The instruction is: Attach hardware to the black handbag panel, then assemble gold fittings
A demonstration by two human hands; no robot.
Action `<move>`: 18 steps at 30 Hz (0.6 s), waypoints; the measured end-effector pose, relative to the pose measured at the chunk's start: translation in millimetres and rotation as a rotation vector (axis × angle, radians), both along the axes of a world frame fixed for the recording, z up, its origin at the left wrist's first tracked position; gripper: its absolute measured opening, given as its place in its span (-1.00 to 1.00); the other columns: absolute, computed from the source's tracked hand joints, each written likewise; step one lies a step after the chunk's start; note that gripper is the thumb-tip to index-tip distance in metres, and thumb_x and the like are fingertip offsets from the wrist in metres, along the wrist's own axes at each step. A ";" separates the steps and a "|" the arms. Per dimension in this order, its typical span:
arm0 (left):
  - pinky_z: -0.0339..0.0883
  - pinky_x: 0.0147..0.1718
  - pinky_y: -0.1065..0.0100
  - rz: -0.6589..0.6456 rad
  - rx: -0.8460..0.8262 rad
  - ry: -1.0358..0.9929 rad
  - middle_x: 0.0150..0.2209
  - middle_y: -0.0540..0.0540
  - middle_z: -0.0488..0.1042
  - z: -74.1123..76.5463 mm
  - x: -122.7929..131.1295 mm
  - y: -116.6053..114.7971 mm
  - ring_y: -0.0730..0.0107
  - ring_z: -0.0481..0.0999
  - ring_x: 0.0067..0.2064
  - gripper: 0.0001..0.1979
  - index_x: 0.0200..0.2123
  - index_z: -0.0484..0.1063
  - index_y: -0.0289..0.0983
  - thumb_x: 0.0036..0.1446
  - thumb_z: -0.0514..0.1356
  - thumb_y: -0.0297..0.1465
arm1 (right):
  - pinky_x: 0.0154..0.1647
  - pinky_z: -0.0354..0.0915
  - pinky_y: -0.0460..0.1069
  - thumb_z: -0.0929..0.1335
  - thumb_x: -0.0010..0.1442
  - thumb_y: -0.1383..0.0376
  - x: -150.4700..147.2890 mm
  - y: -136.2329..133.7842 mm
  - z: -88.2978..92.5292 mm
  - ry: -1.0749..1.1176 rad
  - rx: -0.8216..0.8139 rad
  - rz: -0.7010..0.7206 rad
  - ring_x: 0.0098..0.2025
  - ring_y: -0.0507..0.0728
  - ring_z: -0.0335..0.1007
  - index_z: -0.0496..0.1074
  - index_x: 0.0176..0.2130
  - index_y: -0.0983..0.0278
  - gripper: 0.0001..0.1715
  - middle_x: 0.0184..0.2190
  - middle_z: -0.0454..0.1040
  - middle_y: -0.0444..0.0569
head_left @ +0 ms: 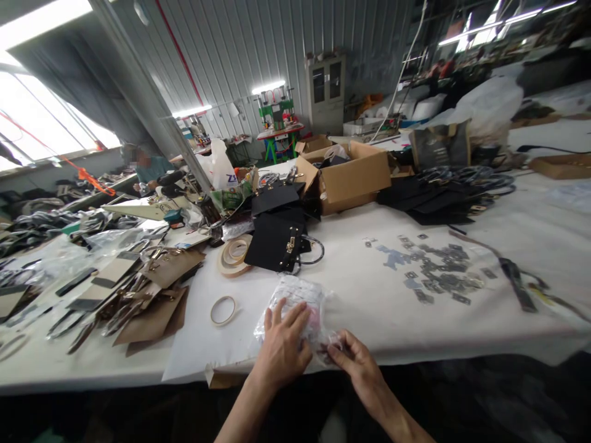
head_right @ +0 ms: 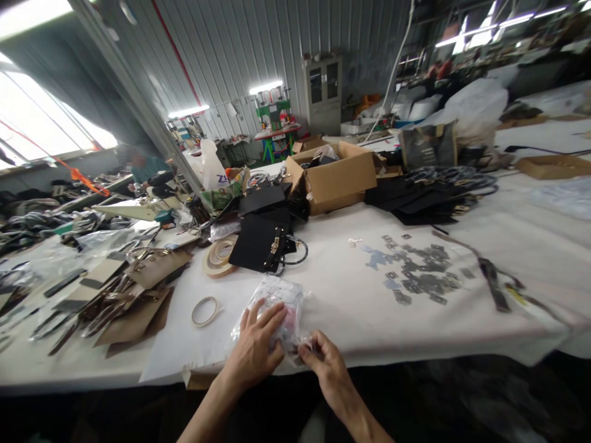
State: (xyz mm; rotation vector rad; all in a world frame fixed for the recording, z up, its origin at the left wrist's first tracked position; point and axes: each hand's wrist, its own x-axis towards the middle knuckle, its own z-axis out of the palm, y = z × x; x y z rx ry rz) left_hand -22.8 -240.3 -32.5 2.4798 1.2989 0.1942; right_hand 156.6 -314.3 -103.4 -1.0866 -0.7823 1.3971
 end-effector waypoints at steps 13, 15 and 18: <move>-0.41 0.36 -0.44 0.039 0.063 -0.058 0.46 -0.01 0.14 -16.8 3.5 -9.9 -0.24 -0.23 0.50 -0.19 0.41 0.18 -0.07 0.05 0.13 -0.49 | -0.14 0.36 -0.01 0.41 0.26 -0.04 42.2 0.8 23.8 -0.419 0.026 0.117 -0.18 0.13 0.46 0.41 -0.13 0.21 -0.60 -0.20 0.53 -0.07; -0.40 0.36 -0.44 0.037 0.064 -0.077 0.46 0.00 0.14 -16.8 2.4 -9.6 -0.24 -0.22 0.50 -0.17 0.41 0.17 -0.05 0.04 0.15 -0.50 | -0.02 0.37 0.03 0.41 0.26 -0.04 43.8 14.6 30.8 -0.492 0.070 0.081 -0.06 0.17 0.49 0.40 -0.01 0.20 -0.54 -0.03 0.53 0.01; -0.34 0.36 -0.45 0.048 0.065 -0.117 0.43 0.00 0.19 -17.3 1.0 -9.7 -0.24 -0.16 0.50 -0.19 0.40 0.19 0.01 0.06 0.18 -0.48 | -0.07 0.39 0.02 0.41 0.25 -0.04 36.9 34.6 34.5 -0.622 0.093 0.118 -0.10 0.18 0.52 0.40 0.04 0.18 -0.51 -0.05 0.56 0.01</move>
